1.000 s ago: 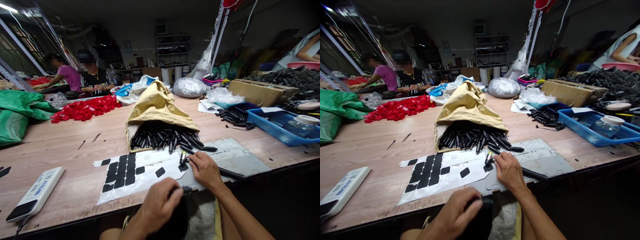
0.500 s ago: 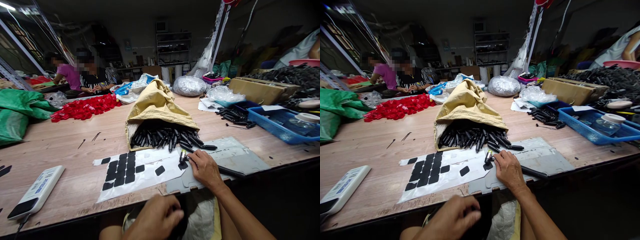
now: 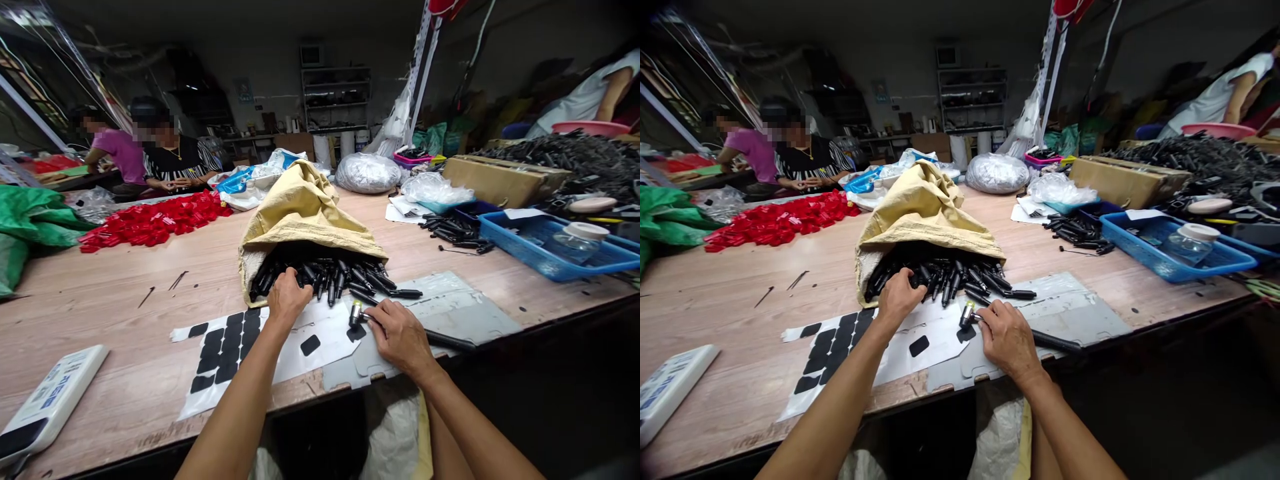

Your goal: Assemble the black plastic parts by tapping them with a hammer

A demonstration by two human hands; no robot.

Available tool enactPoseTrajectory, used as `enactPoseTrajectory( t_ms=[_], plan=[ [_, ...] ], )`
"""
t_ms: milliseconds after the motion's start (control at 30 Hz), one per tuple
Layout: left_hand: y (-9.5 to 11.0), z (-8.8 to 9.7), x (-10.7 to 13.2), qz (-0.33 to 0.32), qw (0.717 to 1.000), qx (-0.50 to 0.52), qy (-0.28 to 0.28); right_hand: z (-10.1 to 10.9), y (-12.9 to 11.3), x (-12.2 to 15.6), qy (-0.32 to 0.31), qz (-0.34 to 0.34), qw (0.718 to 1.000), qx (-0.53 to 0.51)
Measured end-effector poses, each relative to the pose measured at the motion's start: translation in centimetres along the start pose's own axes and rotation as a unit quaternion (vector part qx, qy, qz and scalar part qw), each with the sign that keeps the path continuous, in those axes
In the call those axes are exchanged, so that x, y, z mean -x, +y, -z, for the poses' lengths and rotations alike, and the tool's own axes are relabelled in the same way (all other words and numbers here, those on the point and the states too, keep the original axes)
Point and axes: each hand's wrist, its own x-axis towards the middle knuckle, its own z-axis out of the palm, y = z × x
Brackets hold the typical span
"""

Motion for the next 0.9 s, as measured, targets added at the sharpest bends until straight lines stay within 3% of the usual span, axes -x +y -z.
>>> enactPoseTrajectory(
  t_ms=[167,267,433,500,667,900],
  plan=[
    [-1.4,1.2,1.3,0.017,0.999,0.034,0.012,0.1,-0.1,0.1,0.002,0.002,1.0,0.007],
    [-2.4,2.2,3.7,0.012,0.997,0.081,0.011,0.1,-0.1,0.0,0.007,0.005,1.0,0.012],
    [-2.5,1.8,9.0,-0.124,0.958,0.226,-0.122,0.1,-0.2,0.0,0.009,0.004,1.0,0.011],
    [-2.4,1.1,10.1,-0.174,0.949,0.225,-0.136,0.1,-0.2,0.0,0.008,0.003,1.0,0.012],
    [-1.9,0.0,10.2,-0.214,0.951,0.185,-0.123,0.1,-0.3,0.1,0.006,0.0,1.0,0.015],
    [-1.6,-0.9,9.9,-0.205,0.96,0.151,-0.117,-0.1,0.1,0.2,0.024,0.029,0.999,0.019]
  ],
)
